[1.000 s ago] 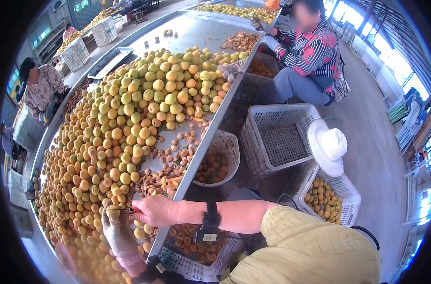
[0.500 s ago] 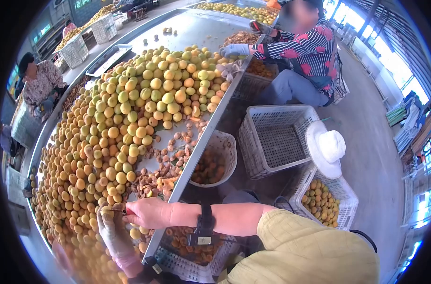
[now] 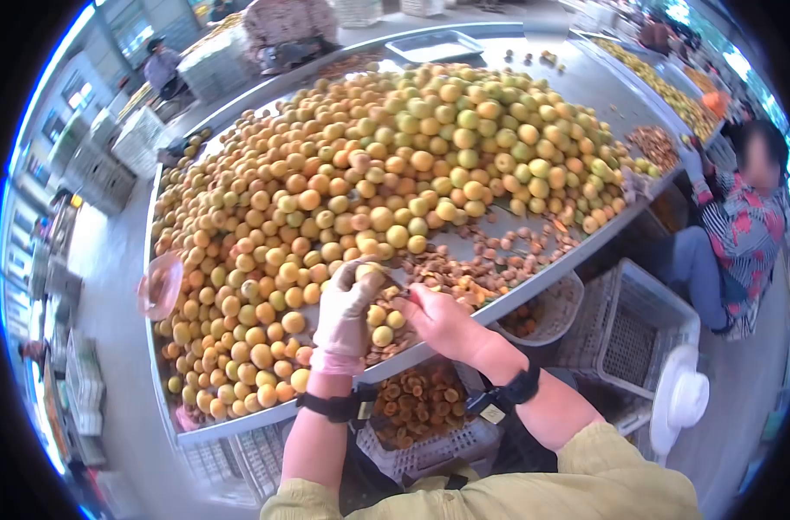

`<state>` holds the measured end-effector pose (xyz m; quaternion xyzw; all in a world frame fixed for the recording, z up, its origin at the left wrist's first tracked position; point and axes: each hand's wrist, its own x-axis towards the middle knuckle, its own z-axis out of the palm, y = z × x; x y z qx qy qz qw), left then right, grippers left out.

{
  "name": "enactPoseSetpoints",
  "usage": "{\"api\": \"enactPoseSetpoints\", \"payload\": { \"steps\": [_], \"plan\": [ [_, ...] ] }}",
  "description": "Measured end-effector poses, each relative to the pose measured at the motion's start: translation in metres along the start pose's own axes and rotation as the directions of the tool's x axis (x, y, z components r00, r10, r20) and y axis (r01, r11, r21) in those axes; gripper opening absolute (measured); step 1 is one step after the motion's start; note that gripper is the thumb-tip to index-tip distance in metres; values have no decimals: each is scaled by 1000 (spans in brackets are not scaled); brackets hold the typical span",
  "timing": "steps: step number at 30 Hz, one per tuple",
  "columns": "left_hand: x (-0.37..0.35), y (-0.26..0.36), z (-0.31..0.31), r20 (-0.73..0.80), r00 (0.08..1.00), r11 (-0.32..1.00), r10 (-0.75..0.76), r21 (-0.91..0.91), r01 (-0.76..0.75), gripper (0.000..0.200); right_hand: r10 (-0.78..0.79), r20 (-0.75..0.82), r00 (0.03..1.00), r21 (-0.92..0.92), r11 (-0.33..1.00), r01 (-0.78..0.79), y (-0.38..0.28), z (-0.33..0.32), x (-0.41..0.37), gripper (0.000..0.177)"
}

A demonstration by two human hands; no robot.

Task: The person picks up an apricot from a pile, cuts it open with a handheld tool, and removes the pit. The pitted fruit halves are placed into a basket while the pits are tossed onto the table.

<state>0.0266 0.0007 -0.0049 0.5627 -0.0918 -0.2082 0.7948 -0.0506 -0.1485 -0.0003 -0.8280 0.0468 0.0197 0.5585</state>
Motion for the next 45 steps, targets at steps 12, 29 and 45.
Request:
{"api": "enactPoseSetpoints", "payload": {
  "steps": [12,29,45],
  "plan": [
    [-5,-20,10,17,995,898,-93,-430,92,44,-22,-47,999,50,998,24,7,19,2,32],
    [-2,-21,7,-89,990,904,-112,-422,65,30,-32,-85,996,-105,994,23,11,20,8,30],
    [-7,-22,11,-62,979,823,-192,-554,126,33,-127,-163,978,-329,942,68,5,33,5,28]
  ]
}}
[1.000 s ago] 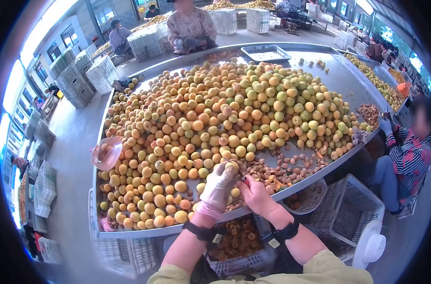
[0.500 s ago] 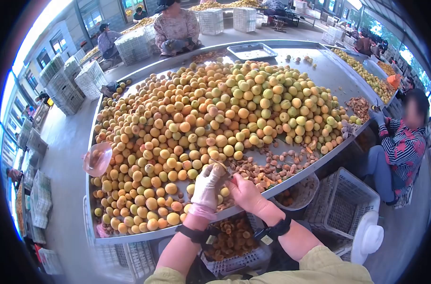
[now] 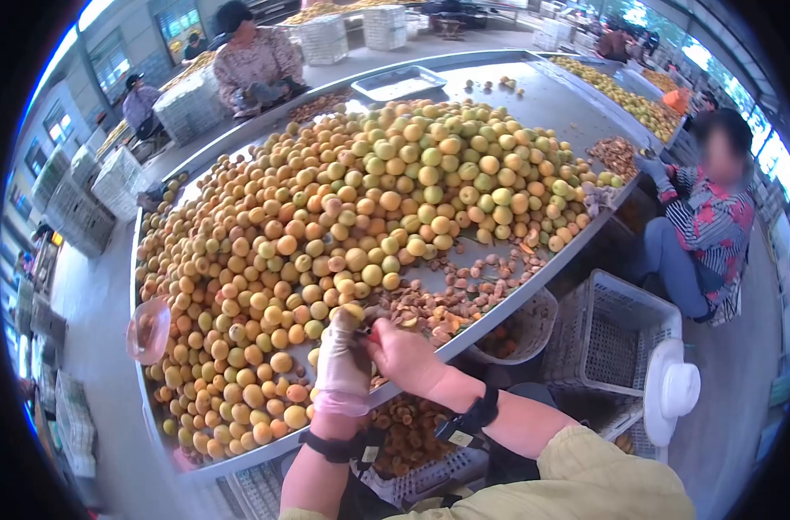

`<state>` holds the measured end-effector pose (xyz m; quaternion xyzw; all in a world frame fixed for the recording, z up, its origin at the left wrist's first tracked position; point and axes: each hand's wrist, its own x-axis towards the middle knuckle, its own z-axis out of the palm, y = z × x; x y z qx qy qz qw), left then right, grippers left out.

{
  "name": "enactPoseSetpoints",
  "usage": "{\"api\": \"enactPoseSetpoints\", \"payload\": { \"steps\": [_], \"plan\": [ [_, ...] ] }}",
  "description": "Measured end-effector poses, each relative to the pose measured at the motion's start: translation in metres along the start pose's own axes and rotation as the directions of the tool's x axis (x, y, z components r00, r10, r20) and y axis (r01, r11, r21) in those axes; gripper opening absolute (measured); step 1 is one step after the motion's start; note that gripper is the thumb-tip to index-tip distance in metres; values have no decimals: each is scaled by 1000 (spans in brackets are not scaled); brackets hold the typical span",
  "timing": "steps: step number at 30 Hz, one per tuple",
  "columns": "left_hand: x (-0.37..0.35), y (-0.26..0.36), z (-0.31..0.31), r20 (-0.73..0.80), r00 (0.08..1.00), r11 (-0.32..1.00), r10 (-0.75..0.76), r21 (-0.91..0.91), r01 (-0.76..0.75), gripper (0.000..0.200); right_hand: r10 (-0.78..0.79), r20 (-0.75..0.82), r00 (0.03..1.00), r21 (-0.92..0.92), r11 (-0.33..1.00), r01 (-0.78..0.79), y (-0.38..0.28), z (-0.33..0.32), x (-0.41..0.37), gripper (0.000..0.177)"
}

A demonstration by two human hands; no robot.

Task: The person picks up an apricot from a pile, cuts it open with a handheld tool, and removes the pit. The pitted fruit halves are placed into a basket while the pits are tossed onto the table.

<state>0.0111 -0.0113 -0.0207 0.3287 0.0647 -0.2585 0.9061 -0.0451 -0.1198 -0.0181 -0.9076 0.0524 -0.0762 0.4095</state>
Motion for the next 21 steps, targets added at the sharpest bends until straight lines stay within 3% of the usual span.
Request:
{"api": "enactPoseSetpoints", "payload": {
  "steps": [4,6,8,9,10,11,12,14,15,16,19,21],
  "plan": [
    [1,-3,-10,-45,998,996,-50,-82,46,38,23,-5,1000,-2,1000,-23,4,9,1,27],
    [5,-4,-18,-8,999,999,-41,21,41,40,24,5,1000,94,995,-24,7,11,-1,28],
    [17,5,-42,-12,999,999,-50,14,51,42,9,59,998,178,984,-20,6,8,-4,31],
    [19,12,-31,-92,996,998,-4,-61,-1,41,40,28,999,173,984,-44,5,5,-8,31],
    [15,22,-22,-181,983,989,41,-131,-66,40,22,89,996,295,954,-47,4,2,-12,30],
    [7,31,-13,-102,995,985,1,-172,-19,36,-12,149,989,413,909,-51,5,-1,-15,30],
    [8,34,-16,-130,987,994,95,-44,-101,31,5,132,991,409,911,-59,9,-4,-17,30],
    [21,33,-50,8,993,992,121,-48,-121,30,-16,99,995,332,943,-18,18,-9,-21,29],
    [16,28,-43,240,962,991,131,-40,-125,34,-6,70,997,334,942,-18,18,-20,-24,26],
    [15,24,-32,-153,988,979,35,-191,-64,38,13,57,998,326,945,-31,22,-25,-25,26],
    [8,15,-22,16,994,989,107,102,-108,45,83,-93,992,492,870,-27,39,-31,-26,25],
    [0,7,-12,48,993,971,106,208,-114,44,146,-90,985,594,802,-65,45,-37,-25,25]
  ]
}}
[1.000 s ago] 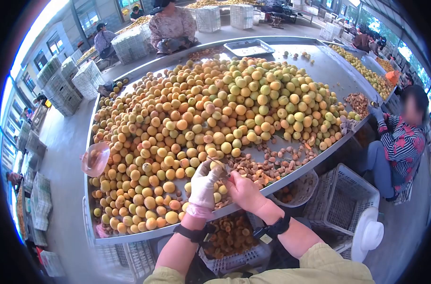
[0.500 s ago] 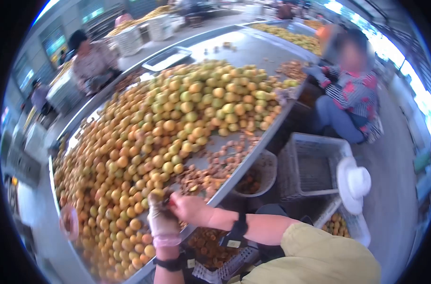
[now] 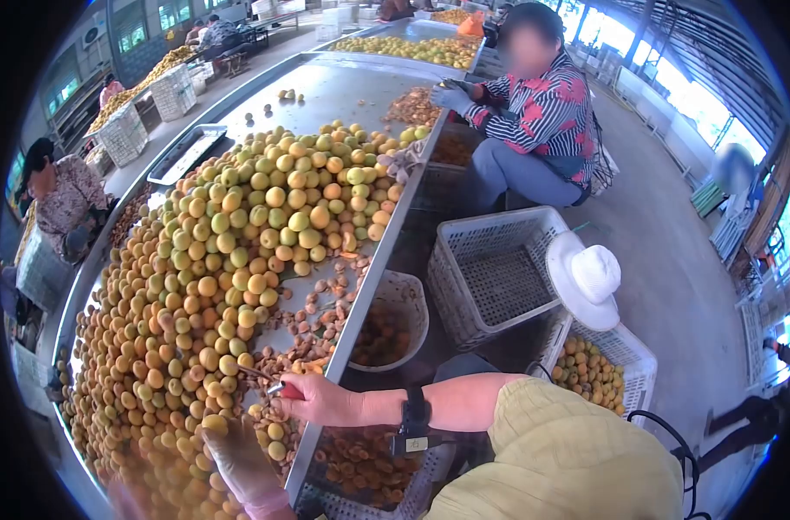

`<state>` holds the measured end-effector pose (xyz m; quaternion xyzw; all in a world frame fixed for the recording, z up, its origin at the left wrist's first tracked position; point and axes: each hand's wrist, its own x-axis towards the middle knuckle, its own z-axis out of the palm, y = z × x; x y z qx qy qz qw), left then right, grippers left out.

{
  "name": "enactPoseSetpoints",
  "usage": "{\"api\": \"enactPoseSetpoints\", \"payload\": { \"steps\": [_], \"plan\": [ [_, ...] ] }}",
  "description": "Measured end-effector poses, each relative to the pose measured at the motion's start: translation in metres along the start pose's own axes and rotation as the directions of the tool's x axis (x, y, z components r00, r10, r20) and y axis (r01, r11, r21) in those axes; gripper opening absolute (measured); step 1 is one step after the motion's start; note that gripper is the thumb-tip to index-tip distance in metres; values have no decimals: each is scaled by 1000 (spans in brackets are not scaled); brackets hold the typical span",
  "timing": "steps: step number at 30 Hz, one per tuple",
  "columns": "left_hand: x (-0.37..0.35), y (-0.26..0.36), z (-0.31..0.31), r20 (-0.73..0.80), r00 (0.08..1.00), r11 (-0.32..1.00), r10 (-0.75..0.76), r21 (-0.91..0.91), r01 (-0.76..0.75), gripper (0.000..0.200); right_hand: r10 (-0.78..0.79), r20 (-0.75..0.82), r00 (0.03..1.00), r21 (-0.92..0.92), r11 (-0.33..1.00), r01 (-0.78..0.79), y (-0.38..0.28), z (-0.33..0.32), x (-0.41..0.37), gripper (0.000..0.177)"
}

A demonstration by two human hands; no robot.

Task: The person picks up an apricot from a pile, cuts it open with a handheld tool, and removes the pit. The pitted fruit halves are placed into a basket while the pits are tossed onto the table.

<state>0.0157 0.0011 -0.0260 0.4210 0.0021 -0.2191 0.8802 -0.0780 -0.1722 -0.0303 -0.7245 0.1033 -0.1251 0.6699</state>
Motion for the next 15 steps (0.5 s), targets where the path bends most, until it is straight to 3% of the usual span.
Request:
{"api": "enactPoseSetpoints", "payload": {
  "steps": [1,3,5,7,9,10,11,12,13,14,15],
  "plan": [
    [-4,-2,6,31,999,994,13,107,-16,43,49,-22,999,119,992,-46,0,-4,1,26],
    [-5,-7,10,95,995,991,-22,131,9,41,-13,-80,997,119,993,22,5,-9,4,24],
    [-3,-15,3,76,997,983,7,181,-21,42,88,-38,995,338,938,-70,-4,-12,3,22],
    [-5,-15,10,64,998,989,-22,145,12,43,49,-73,996,229,973,-31,-9,-18,3,21],
    [-11,-6,18,-17,981,951,-193,245,191,49,-9,-98,995,114,993,20,-10,-21,3,21],
    [-10,-13,14,-146,956,964,-254,39,262,45,21,-93,995,132,991,-8,-13,-24,3,22],
    [-6,-15,0,-142,955,962,-261,41,269,45,24,-101,995,131,991,-10,-14,-26,3,22],
    [0,-13,-19,94,915,847,-391,-351,398,42,0,-115,993,128,992,14,-14,-28,4,22],
    [3,-13,-23,352,846,557,-401,-639,530,39,-21,-126,992,126,991,37,-16,-29,5,22],
    [4,-16,-28,344,844,558,-413,-636,532,39,-7,-124,992,154,988,26,-17,-31,5,22],
    [4,-20,-22,283,874,683,-394,-547,485,40,1,-124,992,160,987,19,-22,-33,4,22]
  ]
}}
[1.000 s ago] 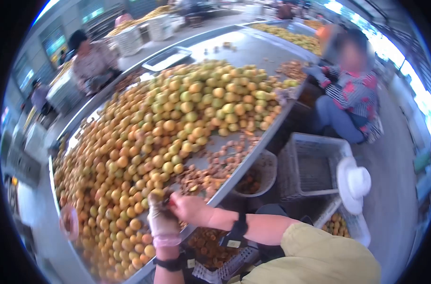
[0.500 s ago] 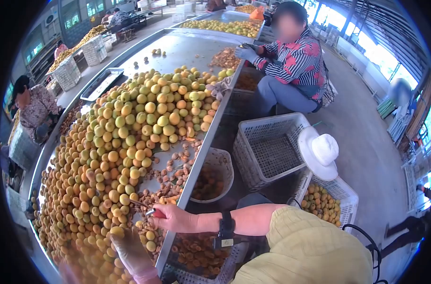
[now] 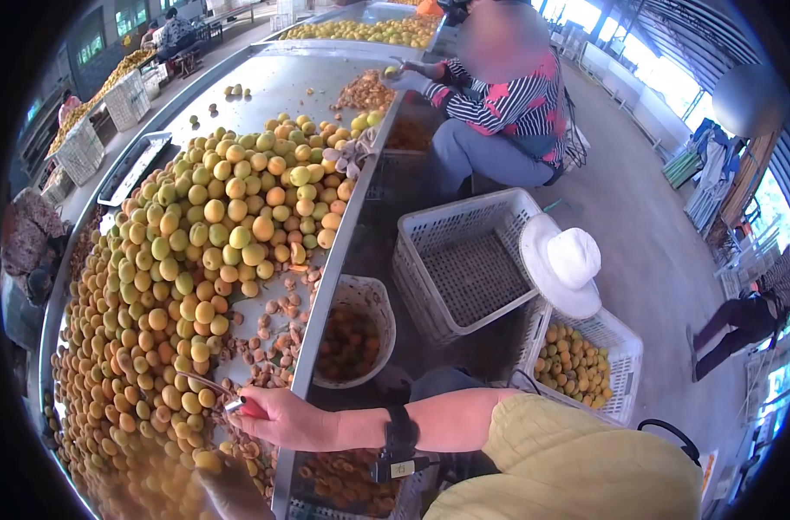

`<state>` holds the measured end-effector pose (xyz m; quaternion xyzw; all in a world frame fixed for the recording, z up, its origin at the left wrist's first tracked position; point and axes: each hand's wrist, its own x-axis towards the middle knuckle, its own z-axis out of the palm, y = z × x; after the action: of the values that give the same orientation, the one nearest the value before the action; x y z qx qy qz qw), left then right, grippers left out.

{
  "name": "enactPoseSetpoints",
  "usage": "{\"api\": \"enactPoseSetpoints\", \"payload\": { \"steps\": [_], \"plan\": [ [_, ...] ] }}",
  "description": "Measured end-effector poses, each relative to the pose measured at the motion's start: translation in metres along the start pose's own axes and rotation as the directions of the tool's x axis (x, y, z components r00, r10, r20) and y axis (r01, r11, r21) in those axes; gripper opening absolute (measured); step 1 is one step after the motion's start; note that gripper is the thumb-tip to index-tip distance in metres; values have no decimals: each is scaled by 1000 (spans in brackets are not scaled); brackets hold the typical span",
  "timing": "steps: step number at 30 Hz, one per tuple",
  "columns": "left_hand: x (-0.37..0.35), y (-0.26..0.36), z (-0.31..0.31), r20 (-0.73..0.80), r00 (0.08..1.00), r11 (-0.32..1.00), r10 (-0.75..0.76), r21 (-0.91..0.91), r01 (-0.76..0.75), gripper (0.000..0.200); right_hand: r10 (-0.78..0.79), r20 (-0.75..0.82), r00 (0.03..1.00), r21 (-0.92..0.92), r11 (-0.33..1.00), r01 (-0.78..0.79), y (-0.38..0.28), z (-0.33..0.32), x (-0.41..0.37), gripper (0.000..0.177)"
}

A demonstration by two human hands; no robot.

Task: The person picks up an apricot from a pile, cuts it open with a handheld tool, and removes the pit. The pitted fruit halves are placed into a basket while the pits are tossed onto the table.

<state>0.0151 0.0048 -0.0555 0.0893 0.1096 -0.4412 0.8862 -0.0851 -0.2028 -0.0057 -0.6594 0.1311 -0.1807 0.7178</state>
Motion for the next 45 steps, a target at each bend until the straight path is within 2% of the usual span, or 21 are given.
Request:
{"api": "enactPoseSetpoints", "payload": {
  "steps": [2,4,5,6,7,9,10,13,20,22,25,29,30,31,32,34,35,36,38,40,45],
  "plan": [
    [10,-11,4,-35,990,947,139,297,-123,41,95,-26,995,177,980,-89,-9,-1,0,23],
    [12,-21,9,-42,952,788,304,572,-226,44,55,-43,998,108,993,-50,-3,-2,3,19],
    [9,-26,12,-130,951,816,280,554,-164,44,1,-43,999,81,997,3,9,2,6,18],
    [14,-15,-16,-150,962,853,228,508,-123,43,-22,-57,998,265,963,36,20,8,9,16],
    [9,-31,7,-198,932,821,302,551,-149,42,193,8,981,406,896,-180,10,6,7,14],
    [6,-24,-15,168,983,957,67,267,-111,37,281,67,957,452,847,-280,7,5,9,13],
    [4,-38,10,-1,980,852,199,494,-173,38,322,118,939,474,813,-338,7,6,8,13],
    [7,-42,20,-25,979,883,202,436,-172,37,392,151,907,403,814,-419,4,24,8,17],
    [-1,-46,44,112,918,633,380,693,-347,37,215,102,971,291,927,-236,9,57,9,31],
    [-1,-43,42,150,916,591,373,723,-359,39,-13,57,998,92,996,7,21,62,11,33],
    [-7,-47,48,104,896,472,432,820,-323,38,-91,31,995,-16,996,92,27,64,15,34],
    [-8,-46,56,65,894,669,443,641,-377,40,-250,34,968,-162,954,252,20,71,10,28],
    [-6,-45,49,72,899,674,432,637,-375,40,-310,23,951,-209,928,307,20,74,9,26],
    [0,-44,36,4,814,595,580,681,-427,38,-402,-3,916,-307,872,382,16,79,6,22],
    [8,-46,29,-46,711,516,702,720,-463,37,-407,18,913,-305,868,393,29,82,9,23],
    [4,-47,39,-146,652,527,744,729,-437,25,-425,83,902,-401,814,420,33,91,0,22],
    [4,-43,34,-129,706,595,696,654,-467,23,-374,60,925,-379,849,368,35,98,-3,24],
    [6,-37,29,-114,753,659,648,580,-479,22,-475,35,880,-441,782,440,32,100,-2,27],
    [5,-32,25,92,696,496,713,634,-593,22,-325,20,945,-367,877,309,22,104,-6,28],
    [4,-36,38,126,663,406,738,701,-586,25,-237,42,971,-272,932,239,16,105,-4,30],
    [1,-43,57,117,639,326,760,782,-531,24,-239,32,971,-239,941,240,17,102,-4,32]
  ]
}}
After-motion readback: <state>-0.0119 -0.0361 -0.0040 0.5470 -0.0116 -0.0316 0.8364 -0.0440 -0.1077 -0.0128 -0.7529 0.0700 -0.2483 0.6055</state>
